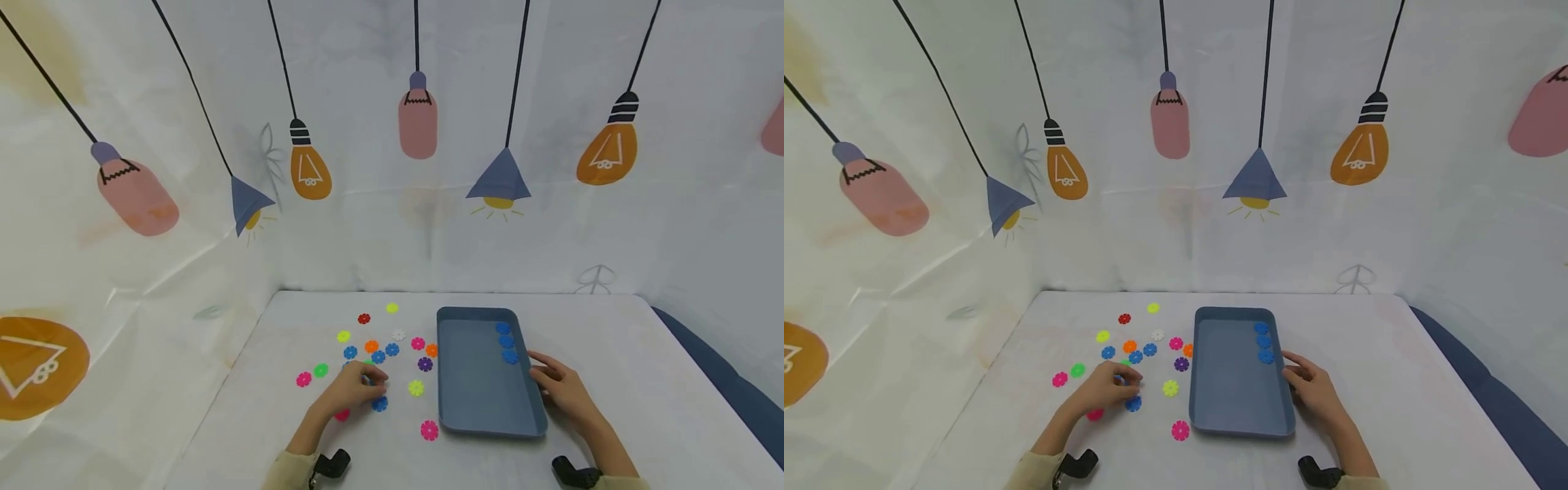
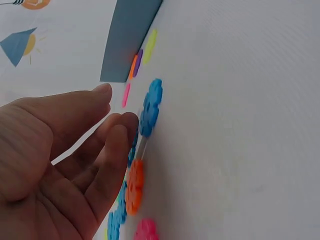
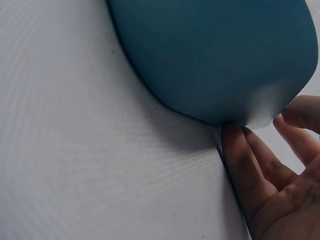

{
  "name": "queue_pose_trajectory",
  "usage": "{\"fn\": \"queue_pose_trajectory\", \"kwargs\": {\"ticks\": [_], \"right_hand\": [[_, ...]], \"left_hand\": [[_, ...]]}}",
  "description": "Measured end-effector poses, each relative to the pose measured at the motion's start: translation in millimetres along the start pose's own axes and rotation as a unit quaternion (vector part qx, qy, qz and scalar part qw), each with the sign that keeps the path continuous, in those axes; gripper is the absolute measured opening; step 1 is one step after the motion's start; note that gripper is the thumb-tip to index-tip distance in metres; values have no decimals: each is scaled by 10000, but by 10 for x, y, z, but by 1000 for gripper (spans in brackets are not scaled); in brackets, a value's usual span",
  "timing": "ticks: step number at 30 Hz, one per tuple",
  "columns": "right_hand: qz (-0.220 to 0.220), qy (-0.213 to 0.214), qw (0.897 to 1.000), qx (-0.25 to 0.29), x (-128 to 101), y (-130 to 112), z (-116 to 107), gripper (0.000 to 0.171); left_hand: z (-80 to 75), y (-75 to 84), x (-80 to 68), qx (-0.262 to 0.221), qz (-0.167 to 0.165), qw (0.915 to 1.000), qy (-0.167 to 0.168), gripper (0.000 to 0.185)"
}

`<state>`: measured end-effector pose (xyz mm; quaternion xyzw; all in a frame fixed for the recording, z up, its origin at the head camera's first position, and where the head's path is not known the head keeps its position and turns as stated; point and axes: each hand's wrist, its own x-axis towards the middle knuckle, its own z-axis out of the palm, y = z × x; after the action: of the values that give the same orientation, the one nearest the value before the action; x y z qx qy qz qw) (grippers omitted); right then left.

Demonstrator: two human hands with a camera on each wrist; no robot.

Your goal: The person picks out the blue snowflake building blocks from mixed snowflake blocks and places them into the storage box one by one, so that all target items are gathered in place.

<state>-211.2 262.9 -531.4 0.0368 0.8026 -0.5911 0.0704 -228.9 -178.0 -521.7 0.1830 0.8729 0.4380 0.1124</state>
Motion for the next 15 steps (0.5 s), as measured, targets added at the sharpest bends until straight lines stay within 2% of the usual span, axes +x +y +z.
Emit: {"fn": "queue_pose_trajectory", "kwargs": {"ticks": [5, 7, 15], "right_hand": [[2, -1, 10000, -24, -12, -3, -11, 55], [40, -5, 10000, -12, -13, 13, -18, 55], [7, -47, 9999, -95, 33, 39, -27, 55]], "left_hand": [[-43, -77, -105, 334, 25, 9993, 158, 22], [-53, -101, -158, 416, -71, 9989, 221, 23], [-178, -192, -325, -130, -506, 9981, 333, 25]]}}
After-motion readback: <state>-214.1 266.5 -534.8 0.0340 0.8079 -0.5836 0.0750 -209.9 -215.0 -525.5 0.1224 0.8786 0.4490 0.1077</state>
